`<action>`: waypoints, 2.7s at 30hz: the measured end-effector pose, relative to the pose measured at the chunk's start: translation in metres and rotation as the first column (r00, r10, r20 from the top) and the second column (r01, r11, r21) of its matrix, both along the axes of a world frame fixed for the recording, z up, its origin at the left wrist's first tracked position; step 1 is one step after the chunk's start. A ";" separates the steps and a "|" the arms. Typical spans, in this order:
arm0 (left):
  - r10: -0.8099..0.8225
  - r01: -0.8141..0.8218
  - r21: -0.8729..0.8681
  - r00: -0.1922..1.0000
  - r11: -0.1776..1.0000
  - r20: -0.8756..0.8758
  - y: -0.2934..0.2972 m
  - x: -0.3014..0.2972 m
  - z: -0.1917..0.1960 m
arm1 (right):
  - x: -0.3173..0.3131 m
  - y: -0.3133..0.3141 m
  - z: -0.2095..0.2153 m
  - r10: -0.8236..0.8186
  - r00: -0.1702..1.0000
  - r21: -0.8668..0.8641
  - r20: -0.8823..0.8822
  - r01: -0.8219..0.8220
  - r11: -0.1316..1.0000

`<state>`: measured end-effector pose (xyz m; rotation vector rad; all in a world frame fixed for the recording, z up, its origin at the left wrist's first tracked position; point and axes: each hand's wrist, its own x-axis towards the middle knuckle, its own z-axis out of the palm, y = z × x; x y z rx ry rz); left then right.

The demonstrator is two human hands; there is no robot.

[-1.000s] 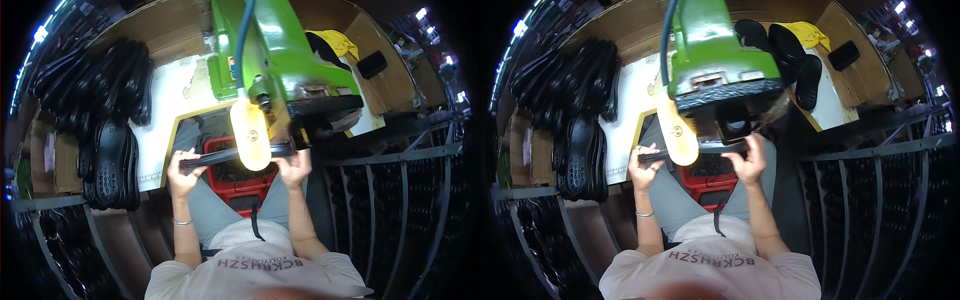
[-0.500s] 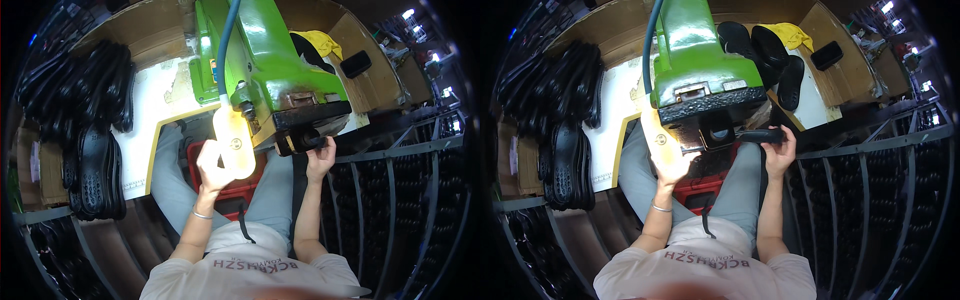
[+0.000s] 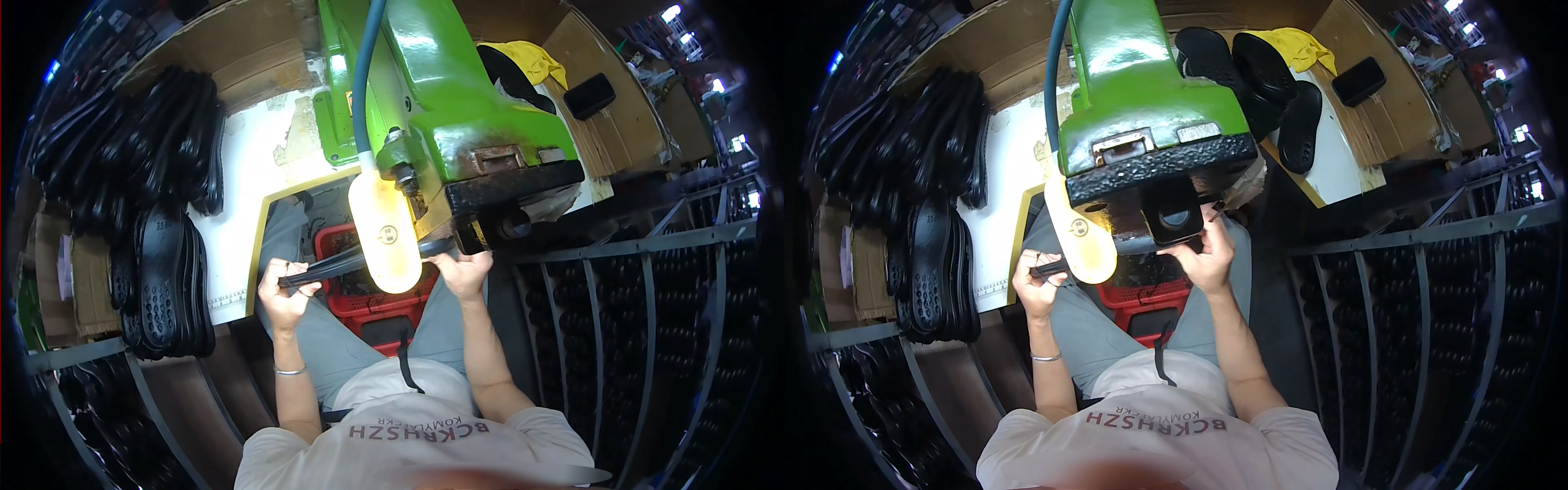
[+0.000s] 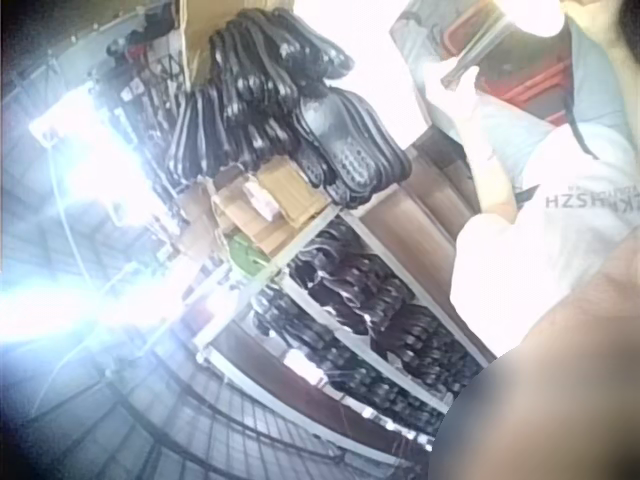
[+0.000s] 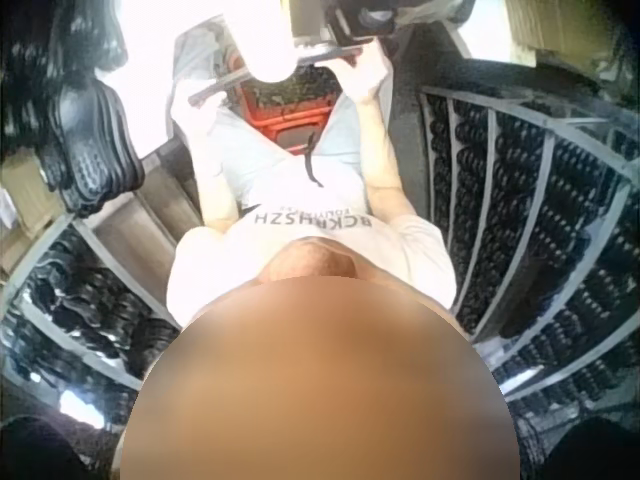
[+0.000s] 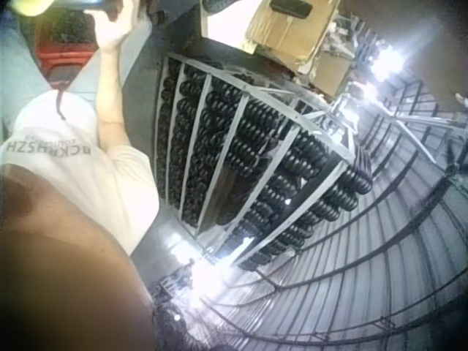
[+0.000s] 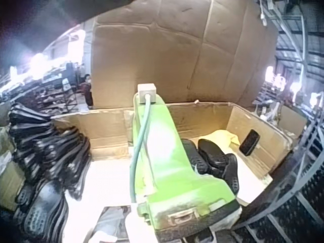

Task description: Buffing the edges of shoe soles using a stationary finishing machine in a factory.

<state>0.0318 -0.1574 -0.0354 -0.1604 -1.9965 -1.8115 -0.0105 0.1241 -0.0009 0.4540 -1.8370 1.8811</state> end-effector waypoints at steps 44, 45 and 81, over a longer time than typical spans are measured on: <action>-0.102 0.125 0.124 0.979 0.984 -0.176 0.053 0.017 0.014 | 0.011 0.006 -0.002 -0.277 0.952 0.083 0.127 0.269 0.960; -0.157 0.179 0.078 0.961 0.981 -0.228 0.061 0.018 0.015 | 0.016 0.005 -0.018 -0.245 0.938 -0.058 0.244 0.266 0.962; 0.020 0.041 -0.148 0.921 0.988 0.389 0.011 0.029 0.087 | -0.003 0.072 -0.023 0.072 0.900 -0.083 0.430 -0.040 0.996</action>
